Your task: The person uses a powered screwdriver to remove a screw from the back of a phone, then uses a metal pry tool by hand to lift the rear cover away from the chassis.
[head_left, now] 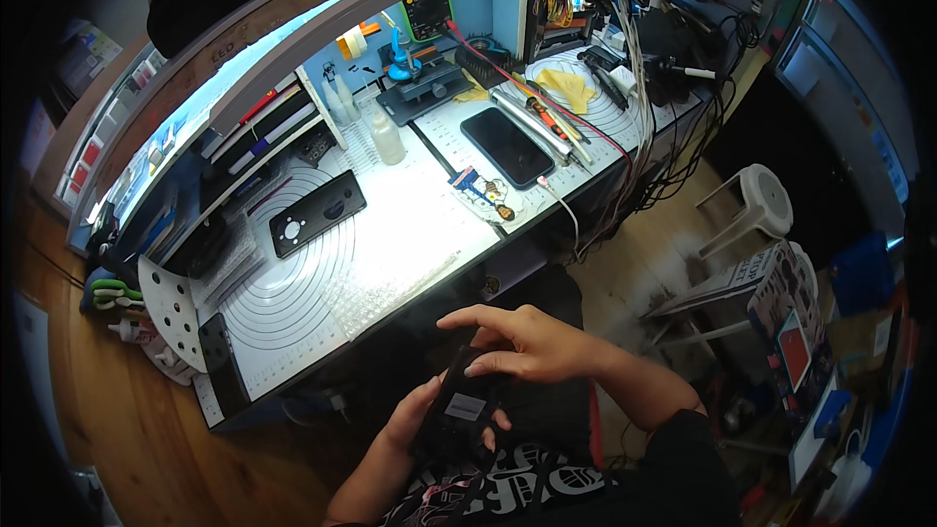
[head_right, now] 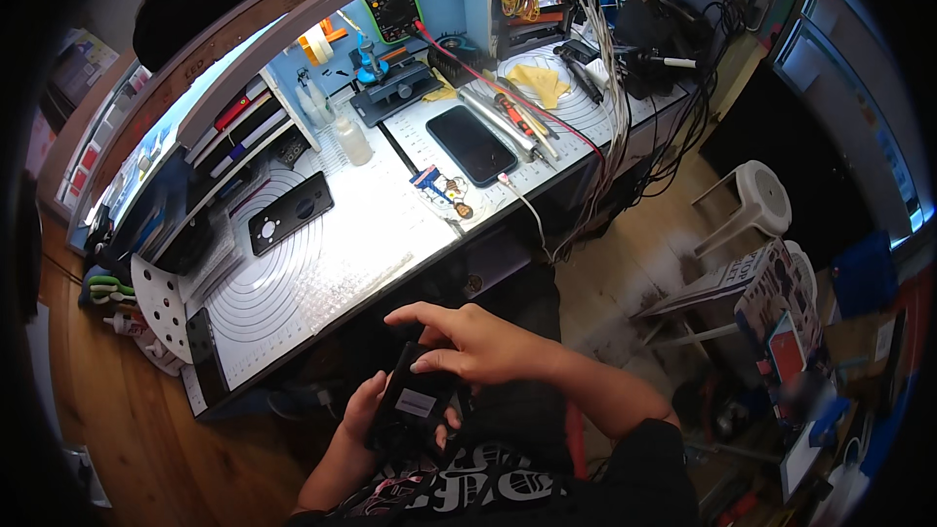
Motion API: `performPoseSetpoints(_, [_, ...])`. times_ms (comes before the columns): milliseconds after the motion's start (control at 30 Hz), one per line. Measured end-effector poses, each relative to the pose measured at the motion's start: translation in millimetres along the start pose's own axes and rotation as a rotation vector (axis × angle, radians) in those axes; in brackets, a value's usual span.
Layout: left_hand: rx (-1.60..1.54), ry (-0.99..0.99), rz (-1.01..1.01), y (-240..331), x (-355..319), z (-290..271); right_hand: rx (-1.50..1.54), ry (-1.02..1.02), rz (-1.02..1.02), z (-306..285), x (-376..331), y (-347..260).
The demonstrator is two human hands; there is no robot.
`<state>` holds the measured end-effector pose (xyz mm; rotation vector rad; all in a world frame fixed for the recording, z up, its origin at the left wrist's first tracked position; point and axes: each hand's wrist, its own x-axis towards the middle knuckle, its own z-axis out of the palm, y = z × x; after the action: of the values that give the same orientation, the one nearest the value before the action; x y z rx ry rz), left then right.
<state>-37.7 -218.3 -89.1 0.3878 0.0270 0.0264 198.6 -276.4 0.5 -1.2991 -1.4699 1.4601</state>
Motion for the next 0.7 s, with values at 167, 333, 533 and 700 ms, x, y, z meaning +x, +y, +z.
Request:
performPoseSetpoints(167, [-0.08,0.165,0.233,-4.6,7.2,12.7,-0.685,0.942,-0.422,-69.1,21.2,13.6])
performPoseSetpoints(333, [-0.134,0.176,0.361,-1.6,12.6,15.1,-1.162,0.947,-0.222,-156.1,26.7,54.0])
performPoseSetpoints(533, [-0.108,0.261,0.451,2.9,9.4,22.9,-1.454,0.869,-0.016,-182.3,46.5,52.5])
performPoseSetpoints(700, [-0.089,0.163,0.519,17.7,3.6,22.8,-1.467,0.706,0.05,-216.4,51.0,56.3])
